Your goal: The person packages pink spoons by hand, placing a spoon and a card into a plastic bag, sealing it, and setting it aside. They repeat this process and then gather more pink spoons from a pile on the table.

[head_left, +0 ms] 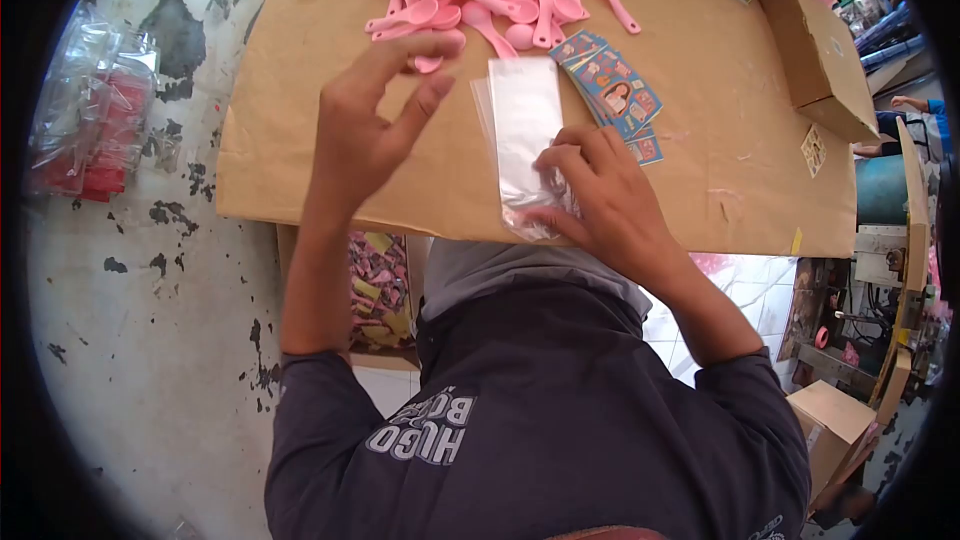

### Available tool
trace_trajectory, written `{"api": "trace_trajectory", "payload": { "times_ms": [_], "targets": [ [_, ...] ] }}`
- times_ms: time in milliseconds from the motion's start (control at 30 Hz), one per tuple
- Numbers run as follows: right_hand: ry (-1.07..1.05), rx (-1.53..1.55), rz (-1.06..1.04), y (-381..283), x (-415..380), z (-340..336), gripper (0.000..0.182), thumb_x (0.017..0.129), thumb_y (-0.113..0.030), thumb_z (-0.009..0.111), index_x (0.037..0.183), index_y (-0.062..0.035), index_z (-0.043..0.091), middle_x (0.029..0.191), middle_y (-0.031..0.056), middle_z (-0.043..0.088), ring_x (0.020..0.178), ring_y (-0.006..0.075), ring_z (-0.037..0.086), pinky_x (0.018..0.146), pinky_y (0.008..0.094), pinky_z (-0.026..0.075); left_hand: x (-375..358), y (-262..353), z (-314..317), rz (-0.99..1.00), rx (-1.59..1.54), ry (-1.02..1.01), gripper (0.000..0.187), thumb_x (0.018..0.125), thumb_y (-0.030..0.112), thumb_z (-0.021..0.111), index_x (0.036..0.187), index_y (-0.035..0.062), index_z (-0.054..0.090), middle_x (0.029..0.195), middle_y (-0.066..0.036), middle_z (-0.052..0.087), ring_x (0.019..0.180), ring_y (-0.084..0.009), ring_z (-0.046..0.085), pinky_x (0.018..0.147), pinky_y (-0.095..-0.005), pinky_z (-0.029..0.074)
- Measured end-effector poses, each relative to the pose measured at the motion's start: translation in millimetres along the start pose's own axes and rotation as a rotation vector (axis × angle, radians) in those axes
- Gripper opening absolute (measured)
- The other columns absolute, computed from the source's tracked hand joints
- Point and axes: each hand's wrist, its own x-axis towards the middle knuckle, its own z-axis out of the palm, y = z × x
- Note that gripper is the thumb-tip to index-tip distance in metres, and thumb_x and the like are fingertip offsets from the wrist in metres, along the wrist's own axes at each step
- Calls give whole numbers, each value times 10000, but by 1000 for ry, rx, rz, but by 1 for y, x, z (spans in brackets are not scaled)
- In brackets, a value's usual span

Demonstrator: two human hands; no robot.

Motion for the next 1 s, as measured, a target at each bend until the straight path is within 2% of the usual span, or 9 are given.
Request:
{"api": "trace_trajectory", "payload": {
  "times_ms": [100,233,300,400,733,800,833,933,1000],
  "targets": [
    [34,87,97,5,-3,8,216,835,-175,779,943,-48,642,1043,89,587,987,314,559,855,414,464,-36,17,12,-196,13,-77,132,935,86,705,1027,-8,709,983,-97,739,907,-186,686,802,-312,528],
    [74,195,166,11,0,8,148,857,-127,755,919,-29,663,986,100,608,940,304,585,819,411,473,-67,22,33,-225,-70,-110,93,925,66,707,988,-2,710,956,-101,729,876,-206,679,791,-330,534],
    [104,288,198,15,1,7,122,879,-103,736,934,-8,683,933,116,624,900,296,617,784,405,488,-73,24,41,-61,-155,-97,187,848,36,749,1029,15,705,931,-115,706,852,-295,663,760,-379,528],
    [83,317,215,15,3,3,121,892,-89,725,967,1,693,919,121,631,896,299,637,763,391,501,-75,28,48,26,-100,-127,237,816,41,767,1044,24,707,960,-117,704,902,-306,655,803,-401,521],
    [-41,426,324,10,7,-8,96,898,-59,720,969,0,693,901,109,641,736,244,652,643,344,508,-75,36,56,3,1,-53,281,828,197,779,1058,52,707,1001,-67,680,975,-283,616,859,-417,475],
    [28,366,245,15,6,-5,81,906,-63,719,952,1,698,861,94,643,729,208,643,635,325,500,-79,33,56,38,111,-195,255,830,225,776,1020,66,712,1001,-48,683,973,-260,619,863,-399,452],
    [27,367,244,15,9,-7,81,906,-63,719,952,1,698,861,94,643,729,208,643,635,325,500,-80,32,55,38,112,-194,255,830,225,776,1020,66,712,1001,-48,683,973,-260,619,863,-399,452],
    [332,291,303,20,17,-22,66,926,-70,710,941,-6,706,859,96,657,682,188,613,619,302,483,-81,33,54,77,148,-219,225,814,223,782,968,74,713,1002,-36,685,977,-247,619,850,-388,436],
    [367,285,244,17,23,-31,55,913,-62,714,937,-13,709,864,94,659,686,196,620,618,306,489,-78,36,52,32,116,-226,216,865,267,753,928,65,705,1027,-68,688,954,-265,628,848,-392,465]
  ]
}}
